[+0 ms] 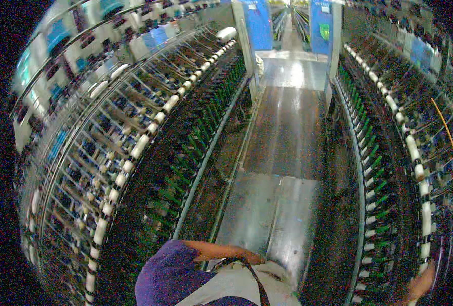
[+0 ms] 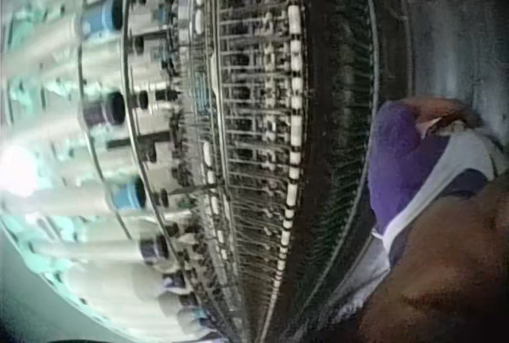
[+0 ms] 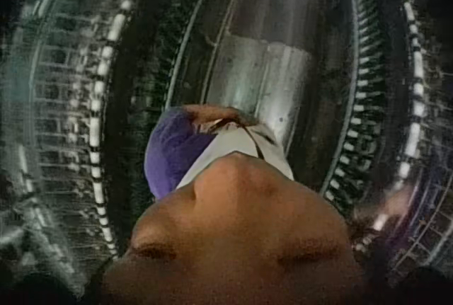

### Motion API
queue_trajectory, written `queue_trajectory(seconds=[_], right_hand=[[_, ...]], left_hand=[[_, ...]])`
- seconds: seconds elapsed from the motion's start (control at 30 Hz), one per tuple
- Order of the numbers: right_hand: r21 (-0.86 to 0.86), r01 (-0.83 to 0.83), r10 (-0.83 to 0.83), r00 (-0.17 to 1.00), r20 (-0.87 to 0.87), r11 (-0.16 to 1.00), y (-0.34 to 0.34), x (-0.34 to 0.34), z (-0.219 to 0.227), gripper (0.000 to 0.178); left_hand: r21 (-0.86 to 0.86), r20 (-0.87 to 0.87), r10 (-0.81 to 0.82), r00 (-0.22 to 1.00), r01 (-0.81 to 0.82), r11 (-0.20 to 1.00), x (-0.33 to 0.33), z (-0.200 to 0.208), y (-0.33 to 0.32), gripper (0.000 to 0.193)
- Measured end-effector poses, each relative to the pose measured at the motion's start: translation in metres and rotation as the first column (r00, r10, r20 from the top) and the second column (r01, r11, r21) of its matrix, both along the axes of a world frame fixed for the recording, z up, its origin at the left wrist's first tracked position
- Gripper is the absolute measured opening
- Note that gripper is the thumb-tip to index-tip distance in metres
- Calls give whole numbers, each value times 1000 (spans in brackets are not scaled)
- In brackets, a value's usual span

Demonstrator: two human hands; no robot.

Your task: The person walks between rows of spinning machines, removes empty bobbins, and replaces them with full ones. They also thread yarn through guides and spindles to restart stopped positions.

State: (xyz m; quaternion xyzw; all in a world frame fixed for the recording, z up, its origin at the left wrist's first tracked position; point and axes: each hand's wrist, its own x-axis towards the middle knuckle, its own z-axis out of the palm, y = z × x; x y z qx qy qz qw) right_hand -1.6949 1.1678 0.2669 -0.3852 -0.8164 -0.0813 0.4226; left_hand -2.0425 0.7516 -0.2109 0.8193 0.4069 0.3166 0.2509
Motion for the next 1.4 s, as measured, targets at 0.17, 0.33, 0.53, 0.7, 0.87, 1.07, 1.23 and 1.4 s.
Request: queue_trajectory(seconds=[0.17,0.33,0.53,0.7,0.87,1.07,1.23,1.4], right_hand=[[-658,-117,300,938,172,744,-90,-167,-145,19],[-937,9,573,789,221,349,-80,-220,-257,9],[-937,-102,721,667,186,335,-22,-332,-298,10],[-967,104,630,774,-68,-233,61,-476,-255,25],[-889,261,654,754,-55,-376,101,-615,-231,24],[-887,371,787,616,15,-273,111,-719,-241,22],[-900,435,844,485,230,-5,120,-797,-266,19],[-850,521,773,570,278,-78,181,-887,-289,19]], left_hand=[[-657,201,-32,979,159,737,-65,79,13,34],[-974,-28,192,981,-70,217,-177,157,76,45],[-788,151,857,492,-463,405,-408,166,149,63],[-897,106,920,-376,-435,-74,-510,151,120,33],[-949,-223,912,-343,-137,-284,-509,128,34,29],[-923,-384,896,-223,53,-382,-534,120,-21,24],[-971,-210,932,-294,-51,-235,-663,101,56,21],[-946,262,937,-231,-252,203,-841,97,214,18]])
